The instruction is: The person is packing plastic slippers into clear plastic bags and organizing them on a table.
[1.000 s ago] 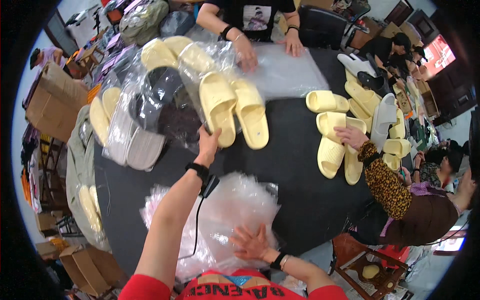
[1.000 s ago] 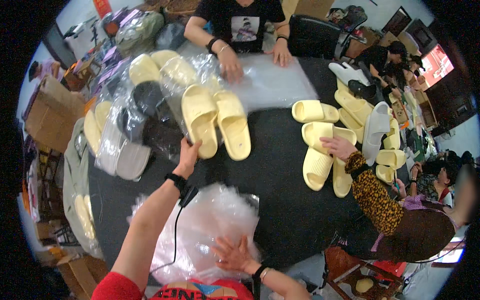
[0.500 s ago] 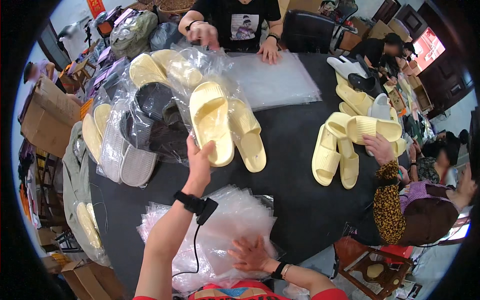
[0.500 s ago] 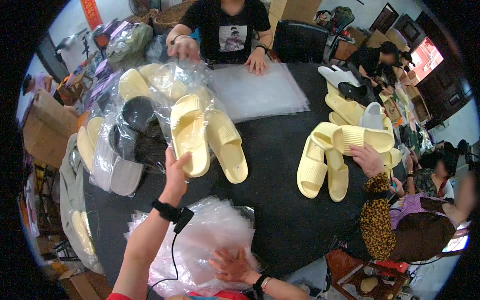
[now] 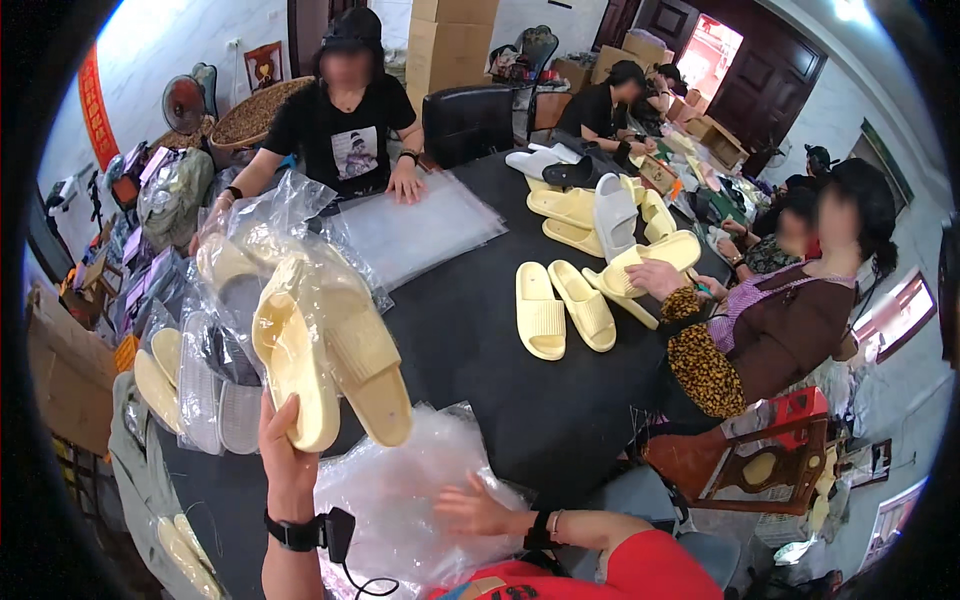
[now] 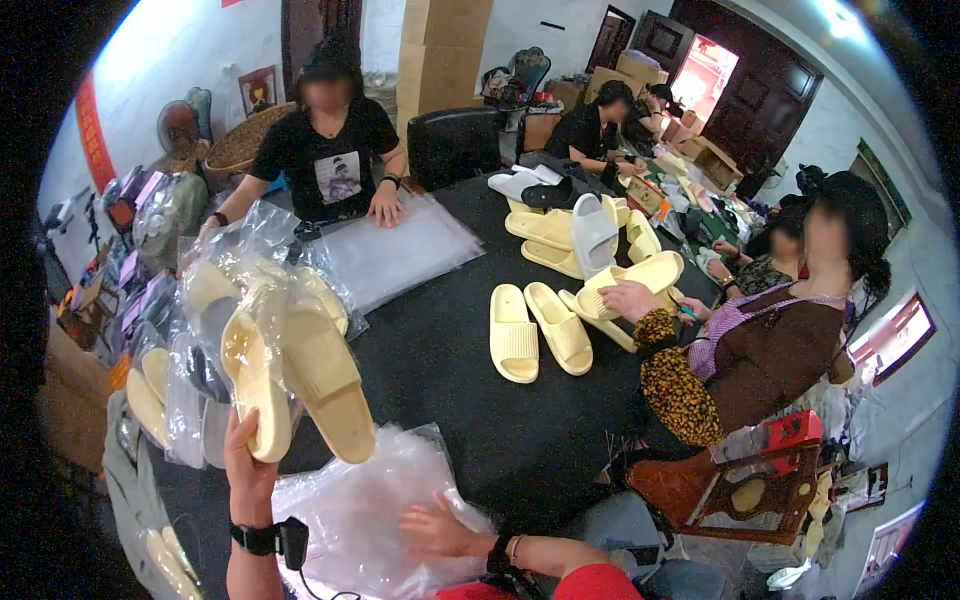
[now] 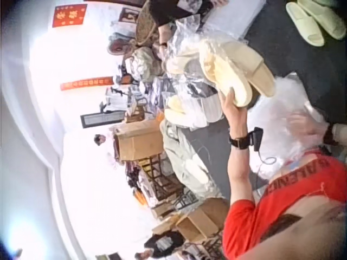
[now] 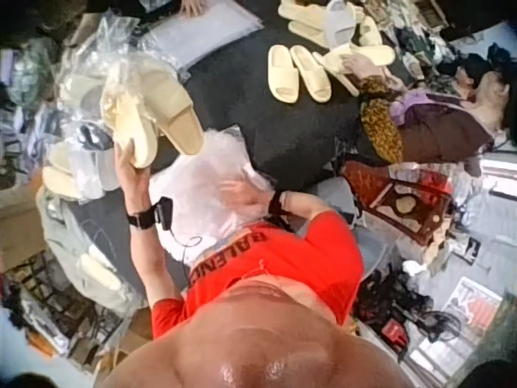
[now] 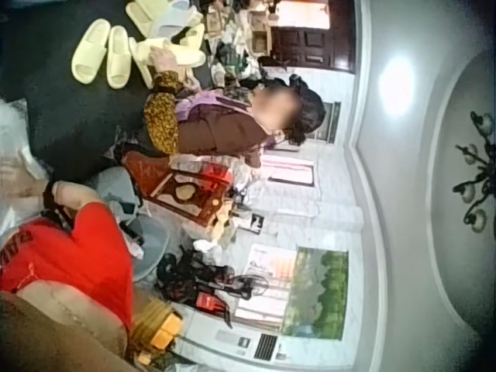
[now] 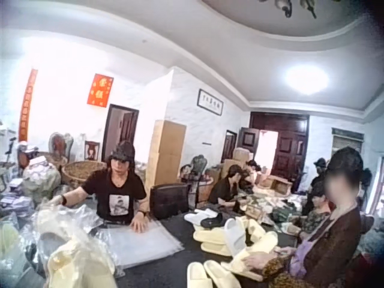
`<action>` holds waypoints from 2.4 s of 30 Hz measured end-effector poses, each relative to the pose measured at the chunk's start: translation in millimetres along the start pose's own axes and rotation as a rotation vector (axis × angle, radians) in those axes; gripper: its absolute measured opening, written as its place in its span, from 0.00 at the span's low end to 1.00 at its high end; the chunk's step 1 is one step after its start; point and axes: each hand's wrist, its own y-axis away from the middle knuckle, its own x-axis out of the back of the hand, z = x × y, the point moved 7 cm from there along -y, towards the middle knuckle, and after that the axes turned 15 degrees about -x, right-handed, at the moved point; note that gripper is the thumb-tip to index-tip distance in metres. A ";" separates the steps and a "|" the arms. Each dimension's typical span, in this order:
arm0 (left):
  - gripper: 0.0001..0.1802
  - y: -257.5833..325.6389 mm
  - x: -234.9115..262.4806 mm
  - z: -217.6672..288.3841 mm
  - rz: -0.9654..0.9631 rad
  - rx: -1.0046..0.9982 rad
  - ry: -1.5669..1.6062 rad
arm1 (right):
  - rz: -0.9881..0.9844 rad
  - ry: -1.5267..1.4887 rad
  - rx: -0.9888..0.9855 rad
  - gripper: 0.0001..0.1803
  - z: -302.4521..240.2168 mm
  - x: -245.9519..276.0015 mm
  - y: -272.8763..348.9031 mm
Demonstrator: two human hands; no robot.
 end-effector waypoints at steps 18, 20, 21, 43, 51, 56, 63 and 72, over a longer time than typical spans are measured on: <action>0.20 131.5 183.1 40.6 -0.065 -0.210 -1.112 | -0.479 -0.890 -0.635 0.16 7.6 -30.0 39.7; 0.16 177.2 199.2 33.3 0.008 0.042 -0.950 | -0.368 -0.950 -0.795 0.22 -0.6 -1.3 41.0; 0.15 202.4 210.0 23.4 0.014 0.153 -0.935 | -0.352 -1.007 -0.844 0.25 0.0 6.0 46.0; 0.14 141.4 195.2 -72.6 -0.301 -0.047 -1.327 | -0.202 -0.885 -0.678 0.20 -45.2 -4.4 -55.4; 0.13 122.3 161.2 -41.7 -0.526 -0.305 -1.678 | -0.372 -0.906 -0.524 0.19 -72.0 -24.8 -15.6; 0.19 106.5 153.4 -77.4 -0.720 -0.379 -1.614 | -0.389 -0.887 -0.684 0.19 -31.3 -28.8 -0.1; 0.31 99.7 133.1 -84.7 -0.734 -0.403 -1.755 | 0.225 -1.471 -0.877 0.32 19.4 78.5 -30.8; 0.24 102.4 120.2 -45.3 -0.582 -0.565 -1.547 | 0.280 -1.478 -0.573 0.11 57.4 97.7 -57.9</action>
